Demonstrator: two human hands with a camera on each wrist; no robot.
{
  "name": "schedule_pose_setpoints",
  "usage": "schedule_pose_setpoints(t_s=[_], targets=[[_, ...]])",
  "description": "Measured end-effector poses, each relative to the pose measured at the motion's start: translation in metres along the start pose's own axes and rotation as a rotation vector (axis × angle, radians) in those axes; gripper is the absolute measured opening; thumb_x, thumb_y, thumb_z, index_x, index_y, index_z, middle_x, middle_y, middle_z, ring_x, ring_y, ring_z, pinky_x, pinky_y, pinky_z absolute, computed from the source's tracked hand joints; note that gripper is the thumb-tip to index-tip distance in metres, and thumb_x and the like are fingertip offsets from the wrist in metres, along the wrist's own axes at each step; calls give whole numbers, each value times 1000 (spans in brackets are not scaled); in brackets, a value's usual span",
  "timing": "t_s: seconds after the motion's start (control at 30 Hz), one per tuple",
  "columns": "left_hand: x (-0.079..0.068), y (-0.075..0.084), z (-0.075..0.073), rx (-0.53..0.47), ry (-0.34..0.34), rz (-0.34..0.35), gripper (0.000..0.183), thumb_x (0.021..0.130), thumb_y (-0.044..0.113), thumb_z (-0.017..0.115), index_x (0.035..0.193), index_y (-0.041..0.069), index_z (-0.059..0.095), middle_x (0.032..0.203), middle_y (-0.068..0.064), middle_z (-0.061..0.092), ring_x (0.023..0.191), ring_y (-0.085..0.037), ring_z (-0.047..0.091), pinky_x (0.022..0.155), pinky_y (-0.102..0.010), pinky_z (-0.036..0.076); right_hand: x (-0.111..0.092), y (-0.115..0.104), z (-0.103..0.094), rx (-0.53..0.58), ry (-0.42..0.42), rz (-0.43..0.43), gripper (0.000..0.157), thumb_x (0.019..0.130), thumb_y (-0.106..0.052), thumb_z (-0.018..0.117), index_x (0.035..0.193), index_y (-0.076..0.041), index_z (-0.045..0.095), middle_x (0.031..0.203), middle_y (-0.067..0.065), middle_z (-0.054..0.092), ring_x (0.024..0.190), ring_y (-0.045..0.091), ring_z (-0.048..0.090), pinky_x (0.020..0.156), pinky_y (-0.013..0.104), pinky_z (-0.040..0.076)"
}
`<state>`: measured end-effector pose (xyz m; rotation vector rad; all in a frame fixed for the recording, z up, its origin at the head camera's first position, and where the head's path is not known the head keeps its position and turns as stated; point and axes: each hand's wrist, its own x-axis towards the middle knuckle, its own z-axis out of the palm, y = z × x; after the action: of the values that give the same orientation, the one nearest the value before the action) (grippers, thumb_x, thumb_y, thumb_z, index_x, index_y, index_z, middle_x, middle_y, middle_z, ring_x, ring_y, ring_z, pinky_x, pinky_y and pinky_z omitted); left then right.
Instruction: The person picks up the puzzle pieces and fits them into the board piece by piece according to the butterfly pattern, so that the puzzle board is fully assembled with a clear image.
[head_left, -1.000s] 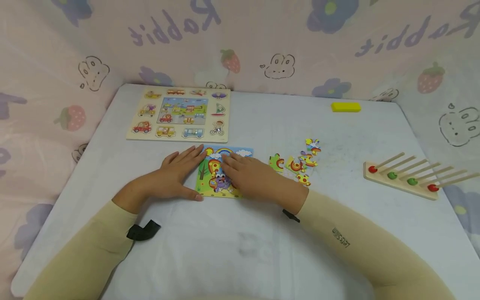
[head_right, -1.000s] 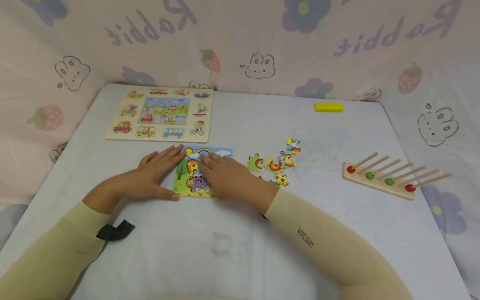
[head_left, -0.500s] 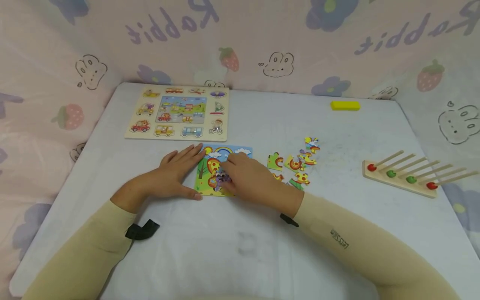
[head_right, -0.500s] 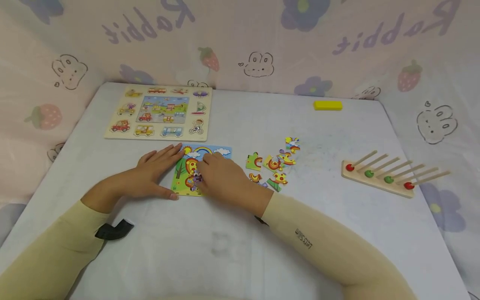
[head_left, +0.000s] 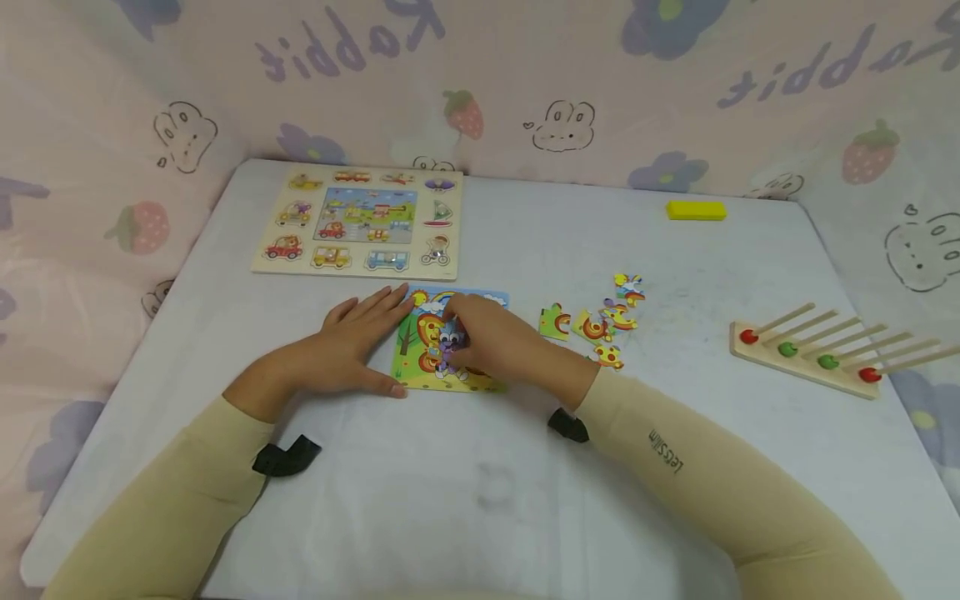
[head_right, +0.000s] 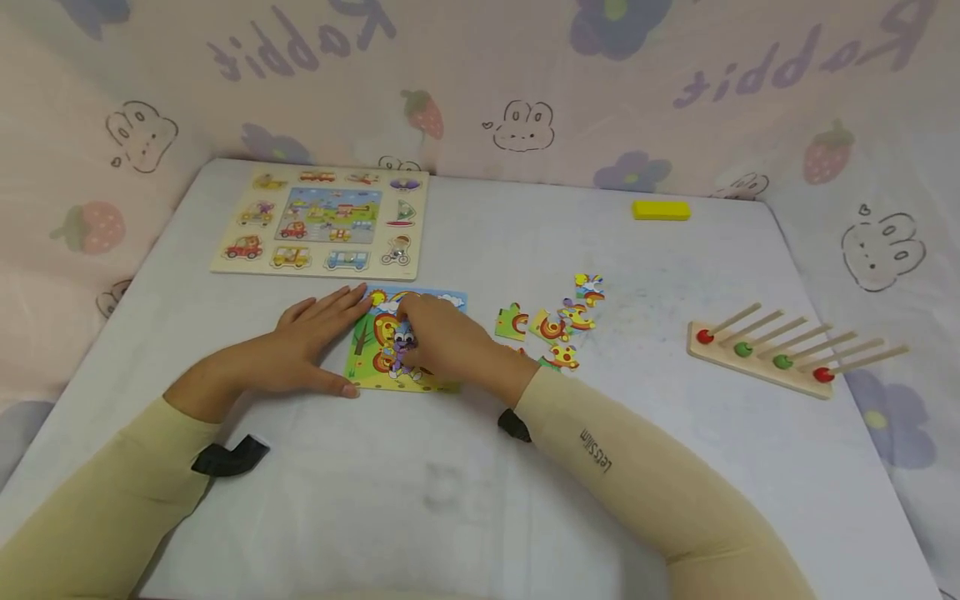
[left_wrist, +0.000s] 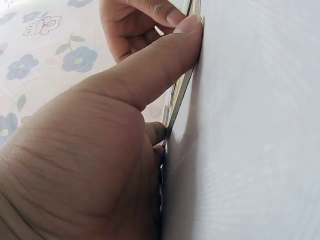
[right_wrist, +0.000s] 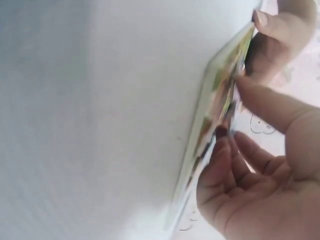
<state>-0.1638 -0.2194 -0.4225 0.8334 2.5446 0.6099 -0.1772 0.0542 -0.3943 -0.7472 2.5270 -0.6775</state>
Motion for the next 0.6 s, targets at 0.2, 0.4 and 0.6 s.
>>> schedule_pose_setpoints(t_s=[0.2,0.4,0.6], targets=[[1,0,1,4,1,-2,128,86,71,83,176,12,14,183,-5,-2,166,-30,-8,125,-66,-3,5,9,-7,9,5,5,52,102,-24,82,144,-4,61,124,7,60,110,21,59,100,35,51],[1,-1,1,7,1,-1,128,86,73,81,177,13,14,183,-4,-2,166,-29,-9,125,-66,-3,-1,6,-8,-140,44,-4,57,103,-30,80,152,-8,60,138,11,54,121,24,55,104,37,51],[0,0,0,6,0,-2,126,87,70,82,176,11,14,183,-5,-2,166,-31,-8,124,-67,-2,-17,-1,2,-401,-10,-144,66,107,-37,72,160,-3,52,167,14,45,152,33,43,119,48,41]])
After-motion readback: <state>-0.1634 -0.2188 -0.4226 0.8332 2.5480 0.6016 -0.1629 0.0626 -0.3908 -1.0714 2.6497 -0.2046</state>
